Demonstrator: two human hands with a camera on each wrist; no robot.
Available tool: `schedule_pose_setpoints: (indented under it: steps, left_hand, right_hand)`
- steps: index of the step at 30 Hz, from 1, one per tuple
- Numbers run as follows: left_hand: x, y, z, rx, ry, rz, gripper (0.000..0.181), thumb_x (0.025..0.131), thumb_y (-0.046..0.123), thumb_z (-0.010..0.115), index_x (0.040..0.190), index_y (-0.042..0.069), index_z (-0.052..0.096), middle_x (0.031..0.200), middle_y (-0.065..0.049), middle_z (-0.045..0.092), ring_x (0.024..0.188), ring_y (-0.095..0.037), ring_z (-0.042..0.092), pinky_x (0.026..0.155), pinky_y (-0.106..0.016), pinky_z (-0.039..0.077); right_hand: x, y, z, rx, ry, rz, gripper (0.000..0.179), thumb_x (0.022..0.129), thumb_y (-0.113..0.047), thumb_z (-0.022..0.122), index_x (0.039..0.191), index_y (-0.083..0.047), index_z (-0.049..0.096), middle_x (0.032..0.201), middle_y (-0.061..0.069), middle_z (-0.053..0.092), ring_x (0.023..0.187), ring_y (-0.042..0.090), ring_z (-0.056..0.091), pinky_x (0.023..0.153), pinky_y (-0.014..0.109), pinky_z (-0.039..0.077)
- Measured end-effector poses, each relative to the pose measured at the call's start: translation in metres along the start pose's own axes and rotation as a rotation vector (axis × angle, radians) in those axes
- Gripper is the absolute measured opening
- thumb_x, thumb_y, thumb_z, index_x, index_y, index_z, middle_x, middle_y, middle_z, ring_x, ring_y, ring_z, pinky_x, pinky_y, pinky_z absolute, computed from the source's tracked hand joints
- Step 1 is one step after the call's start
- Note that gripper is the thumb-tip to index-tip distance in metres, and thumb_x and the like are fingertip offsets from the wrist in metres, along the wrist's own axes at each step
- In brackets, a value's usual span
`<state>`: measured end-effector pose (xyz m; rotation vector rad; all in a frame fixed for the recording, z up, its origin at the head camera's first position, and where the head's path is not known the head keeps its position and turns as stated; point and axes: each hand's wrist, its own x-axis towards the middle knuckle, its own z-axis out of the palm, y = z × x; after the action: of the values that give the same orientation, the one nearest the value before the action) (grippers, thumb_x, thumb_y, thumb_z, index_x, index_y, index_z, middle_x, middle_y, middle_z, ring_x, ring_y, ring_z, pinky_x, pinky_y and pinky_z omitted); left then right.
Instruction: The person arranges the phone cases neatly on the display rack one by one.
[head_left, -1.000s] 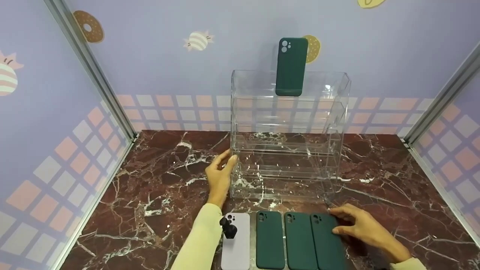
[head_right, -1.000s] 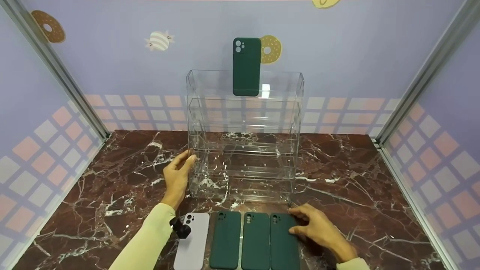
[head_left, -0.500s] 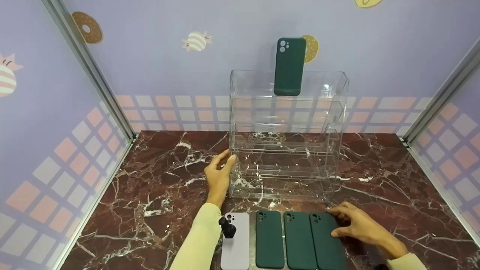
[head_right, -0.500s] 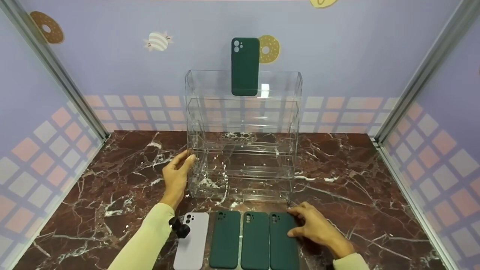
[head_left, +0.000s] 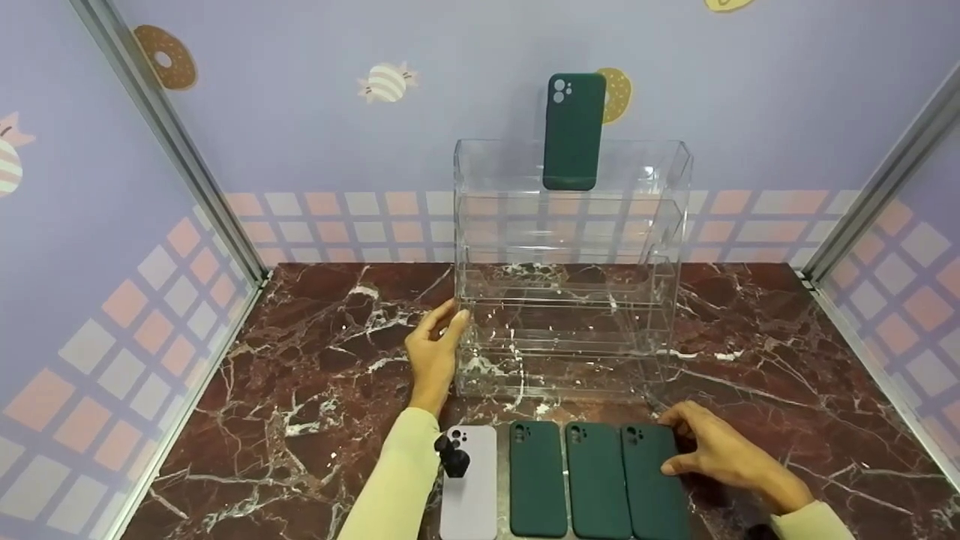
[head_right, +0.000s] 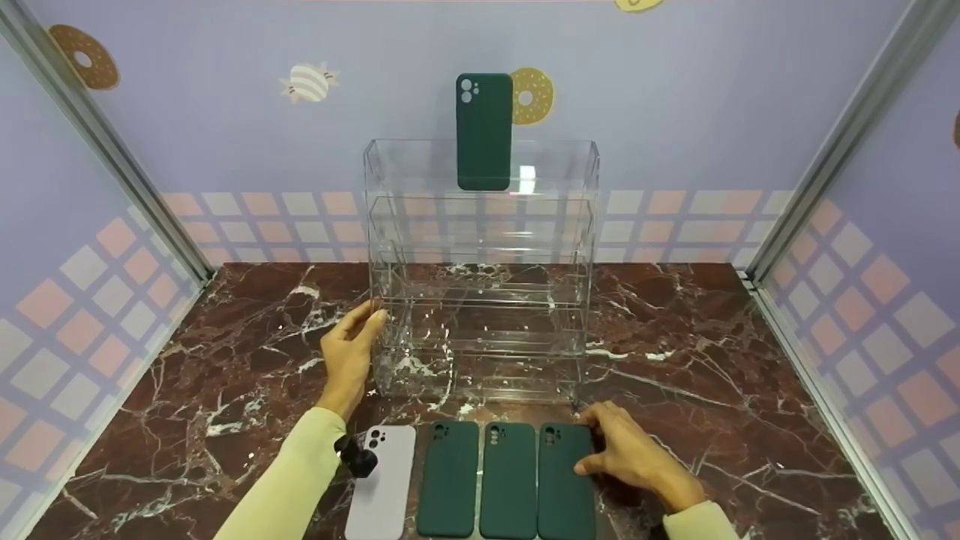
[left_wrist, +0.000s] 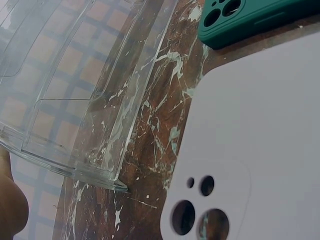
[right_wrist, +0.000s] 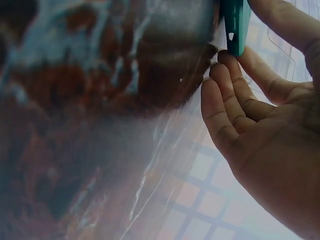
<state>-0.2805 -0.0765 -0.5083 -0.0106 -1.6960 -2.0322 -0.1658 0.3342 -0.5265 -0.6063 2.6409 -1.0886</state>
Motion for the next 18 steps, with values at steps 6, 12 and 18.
schedule_pose_setpoints:
  steps: [6, 12, 18]
  left_hand:
    - [-0.001, 0.0, 0.0, 0.001, 0.0, -0.01, 0.031, 0.092, 0.001, 0.081, 0.122, -0.005, 0.077, 0.115, -0.021, 0.075, 0.092, -0.012, 0.072, 0.075, -0.021, 0.056]
    - [-0.002, 0.0, -0.002, 0.029, -0.02, -0.021, 0.032, 0.094, 0.006, 0.081, 0.125, -0.002, 0.076, 0.118, -0.02, 0.074, 0.097, -0.015, 0.072, 0.079, -0.023, 0.057]
    - [-0.001, -0.001, -0.002, 0.018, -0.01, -0.011, 0.031, 0.094, 0.003, 0.08, 0.124, -0.003, 0.077, 0.114, -0.018, 0.075, 0.092, -0.015, 0.072, 0.077, -0.023, 0.057]
  right_hand:
    - [-0.003, 0.0, -0.002, 0.044, 0.006, 0.036, 0.057, 0.083, -0.025, 0.094, 0.124, -0.001, 0.063, 0.113, 0.008, 0.065, 0.095, 0.023, 0.061, 0.078, 0.034, 0.055]
    - [-0.008, -0.001, -0.007, 0.101, 0.043, 0.043, 0.056, 0.088, -0.023, 0.089, 0.134, -0.001, 0.066, 0.125, 0.015, 0.067, 0.099, 0.023, 0.066, 0.082, 0.033, 0.057]
    - [-0.012, -0.009, -0.017, 0.117, 0.11, 0.0, 0.049, 0.092, -0.022, 0.085, 0.135, -0.005, 0.068, 0.124, 0.011, 0.068, 0.102, 0.018, 0.068, 0.083, 0.034, 0.06]
